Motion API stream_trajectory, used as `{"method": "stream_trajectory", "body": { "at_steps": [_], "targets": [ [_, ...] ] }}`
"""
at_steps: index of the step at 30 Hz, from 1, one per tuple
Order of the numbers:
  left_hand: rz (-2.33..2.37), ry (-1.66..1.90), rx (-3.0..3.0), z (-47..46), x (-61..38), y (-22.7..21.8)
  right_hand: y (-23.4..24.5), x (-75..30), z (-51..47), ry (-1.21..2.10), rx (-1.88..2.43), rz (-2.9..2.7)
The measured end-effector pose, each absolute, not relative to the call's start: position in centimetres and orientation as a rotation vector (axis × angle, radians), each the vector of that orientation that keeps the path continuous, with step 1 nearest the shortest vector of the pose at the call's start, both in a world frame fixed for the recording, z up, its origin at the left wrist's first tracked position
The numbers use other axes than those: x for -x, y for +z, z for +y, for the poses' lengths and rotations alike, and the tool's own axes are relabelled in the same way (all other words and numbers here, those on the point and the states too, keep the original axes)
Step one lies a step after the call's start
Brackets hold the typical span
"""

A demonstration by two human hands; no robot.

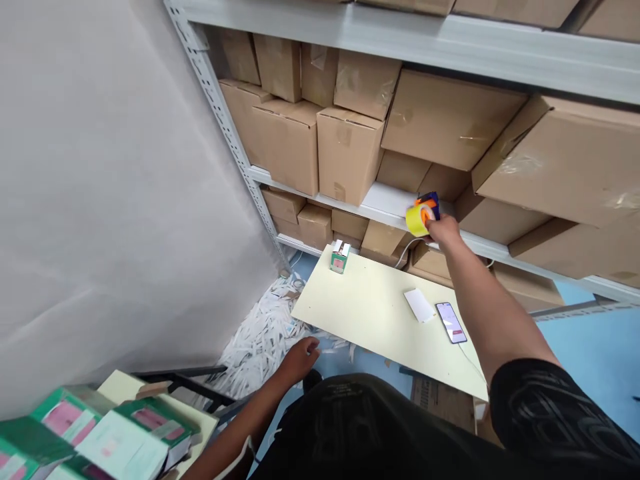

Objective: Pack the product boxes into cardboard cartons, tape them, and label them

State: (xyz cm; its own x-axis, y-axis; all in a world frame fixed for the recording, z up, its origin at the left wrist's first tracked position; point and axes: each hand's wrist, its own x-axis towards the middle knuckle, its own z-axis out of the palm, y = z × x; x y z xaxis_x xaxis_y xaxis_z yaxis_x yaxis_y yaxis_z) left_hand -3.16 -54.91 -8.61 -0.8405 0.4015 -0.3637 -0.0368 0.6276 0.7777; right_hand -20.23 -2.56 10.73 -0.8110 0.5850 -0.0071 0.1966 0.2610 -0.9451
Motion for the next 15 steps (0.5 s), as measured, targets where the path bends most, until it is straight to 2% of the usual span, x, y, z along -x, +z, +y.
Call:
{"method": "stream_trajectory", "body": {
  "at_steps": [3, 8, 15],
  "targets": [
    [2.313, 1.121, -0.353, -55.1, 4.6, -8.9, 6.8, 12.3, -6.3, 1.475, 0.955, -2.343],
    [2.331, 1.146, -0.393, -54.3, 5.0, -8.5, -2.9, 0.9, -13.6, 1.341, 1.290, -2.759],
    [2.473, 1.189, -0.216, -51.5, -0.3, -7.6, -11.9, -2.8, -13.6, 0.970, 1.095, -3.183]
  ]
}}
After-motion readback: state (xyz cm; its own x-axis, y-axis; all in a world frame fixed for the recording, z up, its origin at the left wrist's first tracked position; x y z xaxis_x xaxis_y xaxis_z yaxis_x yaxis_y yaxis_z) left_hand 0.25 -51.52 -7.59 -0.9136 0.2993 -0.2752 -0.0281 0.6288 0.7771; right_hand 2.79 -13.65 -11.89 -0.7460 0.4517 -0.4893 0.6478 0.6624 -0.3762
